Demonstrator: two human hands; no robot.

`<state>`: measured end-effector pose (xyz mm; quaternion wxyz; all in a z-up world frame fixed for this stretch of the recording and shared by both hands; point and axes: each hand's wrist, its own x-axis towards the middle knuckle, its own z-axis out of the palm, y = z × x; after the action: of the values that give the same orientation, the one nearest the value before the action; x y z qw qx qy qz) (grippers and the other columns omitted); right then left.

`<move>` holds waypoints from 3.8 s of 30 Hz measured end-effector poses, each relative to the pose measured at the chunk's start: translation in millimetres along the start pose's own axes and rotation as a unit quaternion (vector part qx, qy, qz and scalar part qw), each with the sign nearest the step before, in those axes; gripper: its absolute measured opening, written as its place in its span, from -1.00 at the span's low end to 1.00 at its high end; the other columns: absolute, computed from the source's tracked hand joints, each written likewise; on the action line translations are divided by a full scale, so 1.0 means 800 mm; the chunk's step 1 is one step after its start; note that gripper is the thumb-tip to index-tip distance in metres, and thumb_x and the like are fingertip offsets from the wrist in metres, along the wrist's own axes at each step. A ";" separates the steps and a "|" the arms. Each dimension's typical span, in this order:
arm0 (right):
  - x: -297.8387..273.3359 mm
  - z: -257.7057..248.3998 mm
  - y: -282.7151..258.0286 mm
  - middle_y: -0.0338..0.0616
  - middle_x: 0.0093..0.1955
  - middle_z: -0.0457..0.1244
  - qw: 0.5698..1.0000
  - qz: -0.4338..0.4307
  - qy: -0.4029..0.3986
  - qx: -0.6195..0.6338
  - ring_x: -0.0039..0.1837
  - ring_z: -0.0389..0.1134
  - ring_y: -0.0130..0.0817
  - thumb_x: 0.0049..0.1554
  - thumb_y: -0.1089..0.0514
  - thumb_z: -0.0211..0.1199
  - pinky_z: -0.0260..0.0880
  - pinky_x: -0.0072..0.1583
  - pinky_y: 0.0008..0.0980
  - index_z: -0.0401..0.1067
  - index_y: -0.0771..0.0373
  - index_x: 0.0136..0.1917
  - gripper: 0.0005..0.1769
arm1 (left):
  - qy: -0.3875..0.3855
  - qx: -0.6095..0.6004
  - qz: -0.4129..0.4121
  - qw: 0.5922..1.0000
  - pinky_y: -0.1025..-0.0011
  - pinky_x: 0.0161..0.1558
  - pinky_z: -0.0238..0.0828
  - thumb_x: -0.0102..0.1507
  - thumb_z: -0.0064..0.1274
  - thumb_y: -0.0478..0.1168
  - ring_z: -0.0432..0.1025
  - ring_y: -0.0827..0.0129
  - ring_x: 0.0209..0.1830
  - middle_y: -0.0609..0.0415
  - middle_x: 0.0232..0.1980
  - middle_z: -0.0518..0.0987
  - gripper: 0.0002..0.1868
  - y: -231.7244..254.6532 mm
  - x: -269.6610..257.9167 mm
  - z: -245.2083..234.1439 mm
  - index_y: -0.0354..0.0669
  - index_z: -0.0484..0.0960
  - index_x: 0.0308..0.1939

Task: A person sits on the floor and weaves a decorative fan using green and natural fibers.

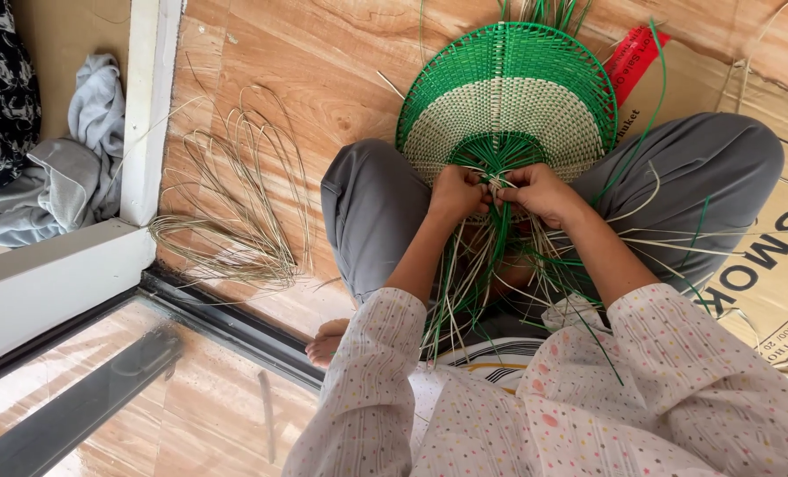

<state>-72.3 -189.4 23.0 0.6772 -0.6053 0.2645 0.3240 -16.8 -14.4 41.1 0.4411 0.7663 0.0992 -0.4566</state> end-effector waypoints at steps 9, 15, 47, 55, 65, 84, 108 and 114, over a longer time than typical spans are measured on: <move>-0.003 -0.002 -0.005 0.24 0.07 0.34 0.997 0.031 0.002 0.068 0.04 0.41 -0.17 0.10 0.27 0.43 0.53 -0.05 -0.23 0.42 0.60 0.16 -0.56 | -0.038 -0.184 -0.046 0.981 0.48 -0.54 0.51 0.35 -0.04 -0.33 0.59 0.31 -0.46 -0.24 -0.27 0.60 -0.70 -0.005 -0.009 -0.001 -0.61 0.50 0.03; -0.002 -0.002 0.001 0.08 0.04 0.34 0.999 0.031 0.018 0.029 -0.06 0.40 -0.34 0.07 0.23 0.46 0.53 -0.11 -0.44 0.48 0.48 0.15 -0.57 | -0.071 -0.190 -0.036 0.979 0.49 -0.49 0.39 0.28 0.17 -0.30 0.51 0.42 -0.42 -0.31 -0.18 0.57 -0.44 0.025 -0.041 -0.015 -0.78 0.37 0.17; -0.039 0.028 -0.032 0.53 0.20 0.14 0.989 0.020 0.087 0.117 0.13 0.39 0.17 0.16 0.38 0.25 0.54 0.05 0.11 0.23 0.70 0.30 -0.50 | -0.082 -0.047 -0.096 0.991 0.39 -0.69 0.23 0.35 -0.03 -0.19 0.22 0.41 -0.76 -0.14 -0.50 0.54 -0.69 0.031 -0.013 -0.021 -0.48 0.64 -0.16; -0.037 0.019 -0.033 0.23 0.00 0.26 0.990 0.063 0.058 0.116 -0.11 0.46 -0.20 0.00 0.25 0.55 0.54 -0.13 -0.30 0.19 0.63 0.36 -0.19 | -0.041 -0.217 -0.119 0.968 0.55 -0.67 0.26 0.21 0.25 -0.12 0.36 0.45 -0.70 0.00 -0.50 0.59 -0.70 0.025 -0.033 -0.014 -0.32 0.68 -0.16; 0.017 -0.004 0.045 0.03 -0.03 0.33 0.979 0.059 0.082 0.175 -0.11 0.46 -0.26 0.07 0.27 0.40 0.55 -0.16 -0.25 0.34 0.44 0.33 -0.42 | -0.078 -0.218 -0.111 0.967 0.44 -0.59 0.37 0.18 0.25 0.23 0.39 0.30 -0.56 -0.10 -0.40 0.46 -0.19 0.000 -0.034 0.016 -0.55 0.55 0.08; -0.008 0.005 -0.030 0.24 0.32 0.26 0.982 0.125 0.113 -0.083 0.22 0.37 0.16 -0.01 -0.41 0.52 0.42 -0.04 -0.01 0.47 0.37 0.25 -0.10 | 0.009 -0.370 -0.065 0.927 0.47 -0.61 0.22 0.49 -0.27 0.10 0.21 0.55 -0.69 0.21 -0.51 0.27 -0.55 -0.037 -0.022 0.034 -0.17 0.43 -0.28; -0.025 -0.002 -0.046 0.15 0.33 0.26 0.987 0.134 0.075 -0.054 0.16 0.40 -0.14 0.08 -0.16 0.46 0.16 -0.35 -0.59 0.45 0.28 0.30 -0.34 | -0.215 -0.345 -0.113 0.907 0.61 -0.60 -0.02 0.43 -0.05 -0.05 0.14 0.55 -0.61 0.28 -0.49 0.26 -0.68 -0.002 0.002 -0.002 -0.30 0.46 -0.07; -0.022 -0.056 -0.031 0.38 0.39 0.17 0.979 0.134 -0.031 -0.150 0.37 0.23 0.34 0.25 -0.24 0.16 0.38 0.12 0.26 0.31 0.39 0.43 -0.26 | -0.175 -0.348 -0.093 0.916 0.59 -0.62 -0.02 0.35 0.04 -0.18 0.18 0.55 -0.61 0.12 -0.43 0.47 -0.83 -0.028 0.013 0.010 -0.23 0.59 -0.22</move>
<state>-63.6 -237.3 46.4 0.5371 -0.6483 0.2710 0.4666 -28.4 -10.1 18.7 0.6457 0.4599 0.2437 -0.5587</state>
